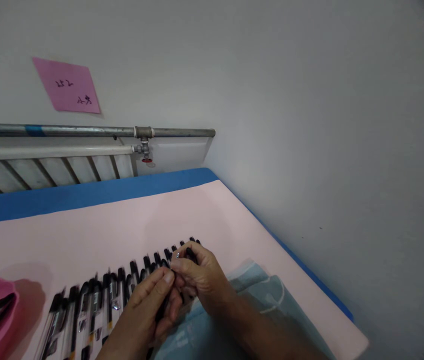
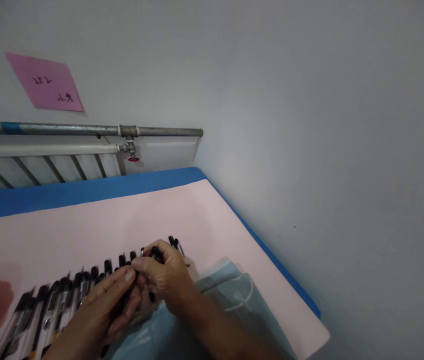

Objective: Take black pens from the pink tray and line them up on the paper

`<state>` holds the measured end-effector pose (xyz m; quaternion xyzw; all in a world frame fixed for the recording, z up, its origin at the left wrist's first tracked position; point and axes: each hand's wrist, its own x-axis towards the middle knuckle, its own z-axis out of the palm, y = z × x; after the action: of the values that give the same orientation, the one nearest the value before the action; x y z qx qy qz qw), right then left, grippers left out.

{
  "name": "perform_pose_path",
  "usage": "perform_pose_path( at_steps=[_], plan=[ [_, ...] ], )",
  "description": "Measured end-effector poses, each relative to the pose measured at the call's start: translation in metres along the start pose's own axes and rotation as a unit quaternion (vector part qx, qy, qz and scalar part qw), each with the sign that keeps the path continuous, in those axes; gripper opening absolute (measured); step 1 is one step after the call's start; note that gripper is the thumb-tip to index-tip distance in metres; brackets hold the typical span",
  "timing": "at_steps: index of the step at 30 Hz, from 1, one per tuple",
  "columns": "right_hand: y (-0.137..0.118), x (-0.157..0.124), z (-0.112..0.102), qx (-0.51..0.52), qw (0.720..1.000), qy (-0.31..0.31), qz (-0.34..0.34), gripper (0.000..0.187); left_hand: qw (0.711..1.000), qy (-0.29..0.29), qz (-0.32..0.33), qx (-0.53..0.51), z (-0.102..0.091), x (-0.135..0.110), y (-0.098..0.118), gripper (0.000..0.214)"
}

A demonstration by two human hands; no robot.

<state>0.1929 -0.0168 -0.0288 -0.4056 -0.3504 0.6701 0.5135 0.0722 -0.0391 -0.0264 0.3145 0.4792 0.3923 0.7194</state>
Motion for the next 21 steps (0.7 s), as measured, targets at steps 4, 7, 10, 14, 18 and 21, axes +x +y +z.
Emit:
perform_pose_path(
  at_steps=[4, 7, 10, 14, 18, 21],
  plan=[
    [-0.003, 0.000, -0.001, 0.016, 1.000, -0.021, 0.001, 0.009, 1.000, -0.013, -0.002, 0.009, 0.001, -0.002, 0.003, 0.032],
    [-0.003, 0.000, -0.002, 0.014, 0.999, -0.035, 0.003, 0.014, 0.999, -0.039, 0.006, 0.034, 0.001, -0.003, 0.005, 0.035],
    [0.000, 0.000, -0.001, -0.011, 1.000, -0.010, 0.004, 0.016, 0.998, -0.036, -0.001, 0.050, 0.000, -0.003, 0.005, 0.036],
    [-0.001, 0.005, -0.004, 0.016, 0.999, 0.018, -0.027, 0.013, 0.997, -0.058, -0.013, 0.052, 0.000, -0.003, 0.004, 0.033],
    [-0.011, 0.015, -0.015, 0.075, 0.991, 0.086, -0.072, 0.016, 0.994, -0.078, -0.030, 0.073, -0.002, 0.000, 0.001, 0.031],
    [-0.015, 0.018, -0.022, 0.070, 0.990, 0.102, -0.066, 0.016, 0.994, -0.080, -0.030, 0.066, -0.005, 0.004, 0.001, 0.032]
  ],
)
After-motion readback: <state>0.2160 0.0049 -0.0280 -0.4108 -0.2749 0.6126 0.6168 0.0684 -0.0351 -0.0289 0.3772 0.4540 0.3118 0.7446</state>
